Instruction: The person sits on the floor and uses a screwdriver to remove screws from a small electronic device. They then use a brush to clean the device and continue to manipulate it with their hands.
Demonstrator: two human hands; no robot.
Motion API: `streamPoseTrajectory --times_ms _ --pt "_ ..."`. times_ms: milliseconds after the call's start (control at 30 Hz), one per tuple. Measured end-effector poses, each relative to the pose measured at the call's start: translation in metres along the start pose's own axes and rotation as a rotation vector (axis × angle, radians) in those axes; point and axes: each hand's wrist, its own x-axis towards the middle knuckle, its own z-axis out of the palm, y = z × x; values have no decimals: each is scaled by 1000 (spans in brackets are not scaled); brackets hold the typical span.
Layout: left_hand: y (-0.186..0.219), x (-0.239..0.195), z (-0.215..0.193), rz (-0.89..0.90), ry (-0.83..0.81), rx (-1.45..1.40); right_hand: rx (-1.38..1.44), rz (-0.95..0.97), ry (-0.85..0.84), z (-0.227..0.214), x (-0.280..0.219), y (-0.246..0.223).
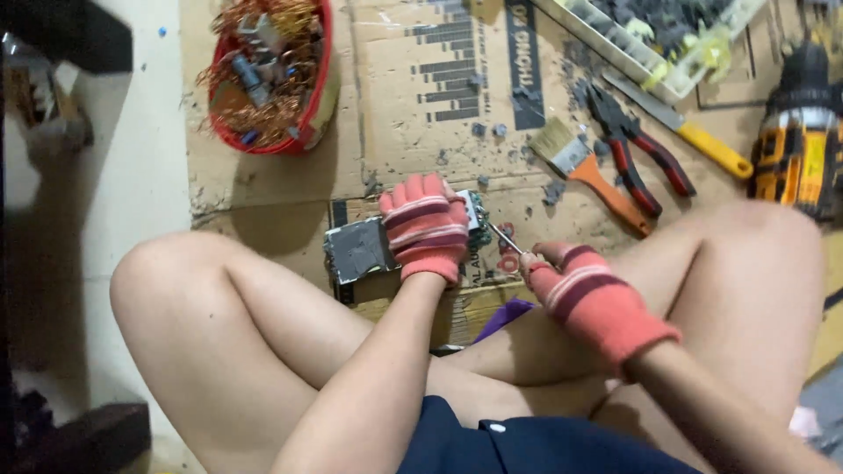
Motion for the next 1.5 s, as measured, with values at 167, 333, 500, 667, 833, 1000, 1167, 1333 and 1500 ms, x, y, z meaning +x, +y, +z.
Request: streamPoseTrajectory --times_ms 167,333,500,667,833,1000,1167,1333,1500 --pt "-1 1 -6 36 -37 22 399 62 -45 -10 -61 -33" --pt "-4 1 -3 35 -44 46 539 55 -218 -8 -20 -15" --pt "-5 1 -1 35 -74 43 807 132 -353 24 42 22" --pt "-8 1 2 29 -104 49 624 90 -308 -12 -9 -7" --pt "-6 1 3 23 -115 71 402 -29 -173 -1 -2 -9" --pt "-6 4 0 61 -96 112 228 -62 -37 30 43 -2" --pt "-10 0 1 46 -91 94 258 -100 -99 37 47 -8" --pt "-5 3 2 40 -74 70 225 -20 -68 14 16 -11" --pt "-8 0 6 30 -97 43 319 40 -52 -8 -27 -24"
